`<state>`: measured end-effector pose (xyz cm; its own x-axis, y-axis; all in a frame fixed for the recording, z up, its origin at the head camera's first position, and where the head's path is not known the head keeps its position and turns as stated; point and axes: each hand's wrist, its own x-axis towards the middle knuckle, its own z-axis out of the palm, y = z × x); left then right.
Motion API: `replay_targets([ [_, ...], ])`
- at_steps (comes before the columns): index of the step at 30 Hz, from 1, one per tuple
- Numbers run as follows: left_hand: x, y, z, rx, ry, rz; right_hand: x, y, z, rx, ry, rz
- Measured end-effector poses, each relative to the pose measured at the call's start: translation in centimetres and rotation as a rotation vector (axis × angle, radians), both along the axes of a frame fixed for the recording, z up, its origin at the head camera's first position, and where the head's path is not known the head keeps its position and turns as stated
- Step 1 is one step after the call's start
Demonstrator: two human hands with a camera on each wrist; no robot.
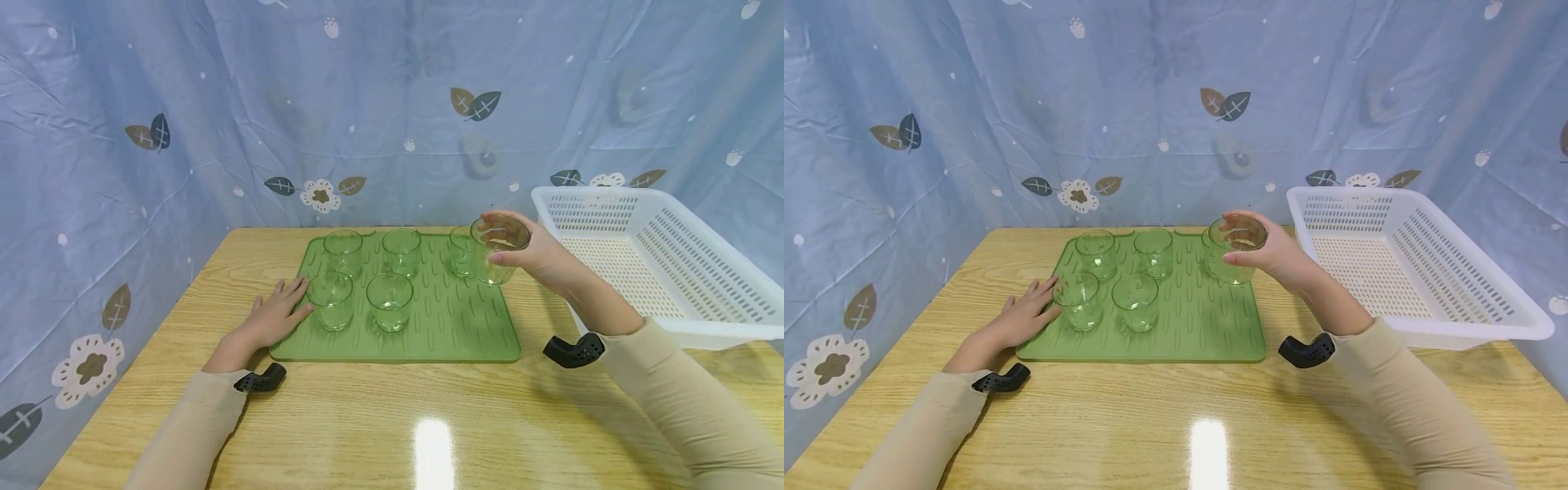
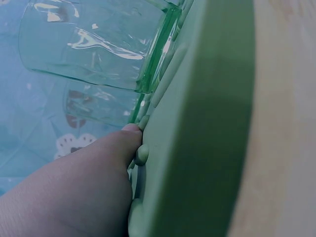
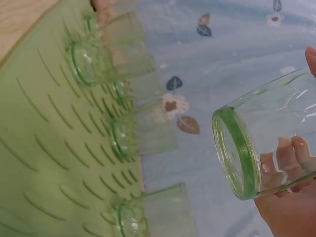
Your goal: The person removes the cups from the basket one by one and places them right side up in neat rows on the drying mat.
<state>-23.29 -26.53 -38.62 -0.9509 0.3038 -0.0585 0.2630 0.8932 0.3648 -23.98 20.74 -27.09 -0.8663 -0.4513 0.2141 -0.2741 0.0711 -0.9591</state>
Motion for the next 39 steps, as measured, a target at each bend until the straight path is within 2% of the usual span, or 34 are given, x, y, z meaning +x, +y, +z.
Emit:
replay_targets([
  [6, -0.1, 0.0, 0.2, -0.009, 0.008, -0.003, 0.1, -0.9, -0.9, 0.017, -0.035, -0.006],
  [11, -0.3, 0.1, 0.2, -0.007, 0.021, -0.005, 0.2, -1.6, -1.9, 0.023, -0.047, 0.019],
  [20, -0.4, 0.0, -0.1, -0.003, 0.01, -0.003, -0.1, -2.2, -3.9, 0.08, -0.089, 0.025],
  [30, -0.3, -0.1, -0.1, -0.003, 0.004, 0.001, -0.7, -2.2, -6.0, 0.063, -0.153, 0.081],
  [39, -0.1, 0.0, 0.0, 0.006, 0.001, 0.002, -1.0, -2.3, -7.2, 0.061, -0.172, 0.101],
])
